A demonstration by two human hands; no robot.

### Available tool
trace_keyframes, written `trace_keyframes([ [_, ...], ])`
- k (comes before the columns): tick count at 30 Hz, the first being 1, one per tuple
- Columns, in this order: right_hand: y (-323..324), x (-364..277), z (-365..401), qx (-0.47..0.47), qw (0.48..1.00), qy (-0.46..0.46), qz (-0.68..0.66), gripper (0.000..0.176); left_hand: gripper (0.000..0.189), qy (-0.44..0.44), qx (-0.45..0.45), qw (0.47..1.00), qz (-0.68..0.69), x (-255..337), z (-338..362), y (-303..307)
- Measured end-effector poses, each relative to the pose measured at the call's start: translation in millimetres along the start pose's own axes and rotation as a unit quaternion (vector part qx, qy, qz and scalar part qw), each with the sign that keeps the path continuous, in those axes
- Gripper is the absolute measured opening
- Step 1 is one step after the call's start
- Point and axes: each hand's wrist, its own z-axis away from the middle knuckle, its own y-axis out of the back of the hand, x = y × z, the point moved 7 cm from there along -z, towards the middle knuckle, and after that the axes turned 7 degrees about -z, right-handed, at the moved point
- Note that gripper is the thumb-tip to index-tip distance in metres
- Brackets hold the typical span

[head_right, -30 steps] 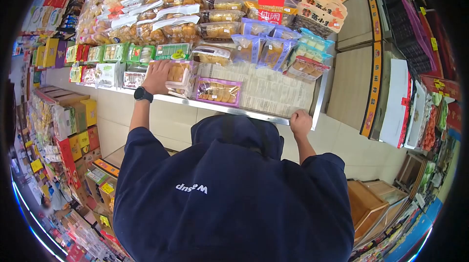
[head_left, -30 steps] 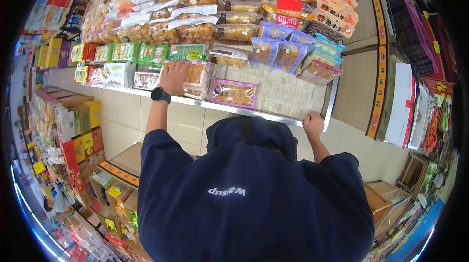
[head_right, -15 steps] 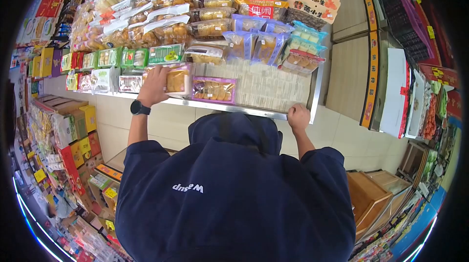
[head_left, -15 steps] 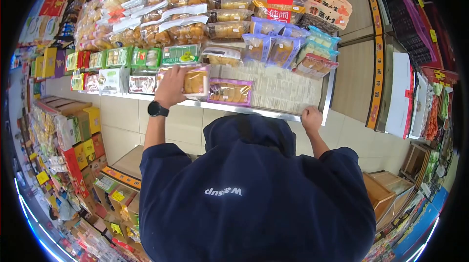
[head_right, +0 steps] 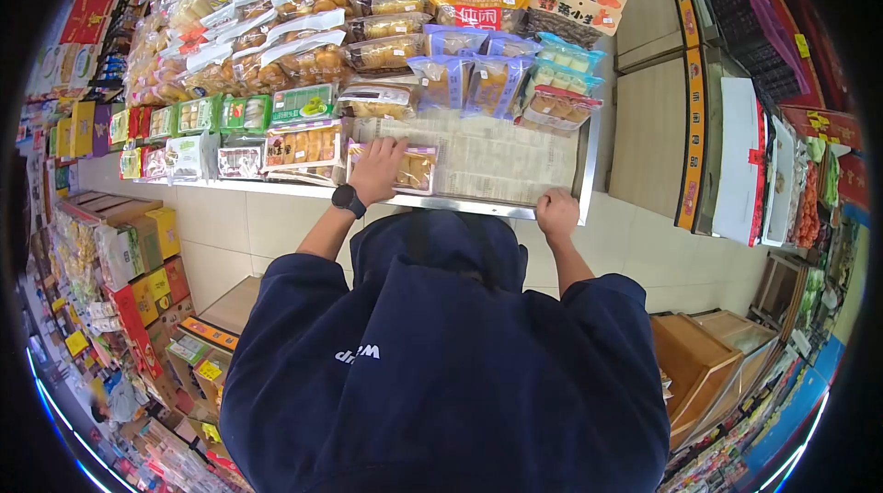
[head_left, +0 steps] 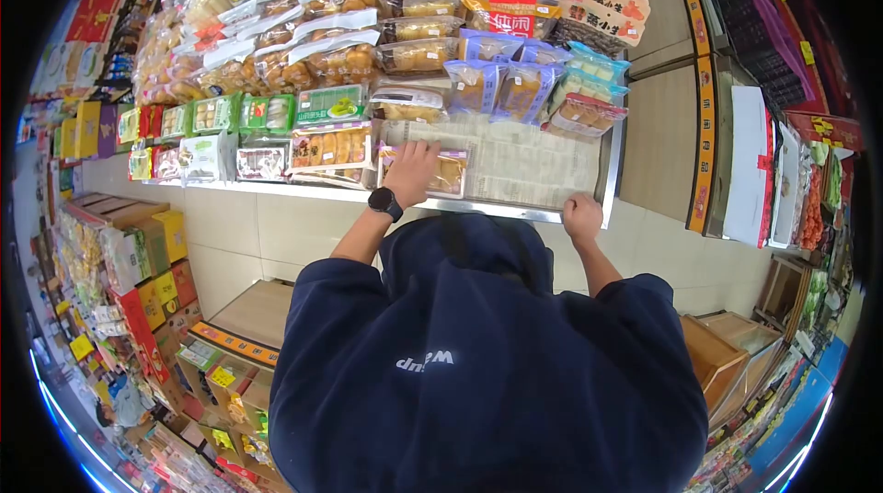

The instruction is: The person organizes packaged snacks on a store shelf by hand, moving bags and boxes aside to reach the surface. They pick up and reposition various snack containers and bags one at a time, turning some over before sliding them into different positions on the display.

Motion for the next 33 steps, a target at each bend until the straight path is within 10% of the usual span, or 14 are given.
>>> trace_keyframes([
  [10, -1, 1, 1, -0.003, 1.0, 0.004, 0.0, 0.016, 0.097, 0.01, -0.045, 0.994, 0.096, 2, 5, -10],
  [14, -1, 0, -1, -0.003, 1.0, -0.002, 0.0, 0.016, 0.082, -0.013, 0.065, 0.981, 0.18, -6, 5, 20],
  [24, -1, 0, 0, -0.001, 1.0, 0.003, -0.004, 0.013, 0.038, 0.326, 0.04, 0.942, -0.065, -113, 66, 45],
  [33, -2, 0, 0, -0.001, 1.0, 0.005, -0.01, 0.015, 0.027, 0.322, 0.075, 0.942, -0.055, -111, 73, 34],
])
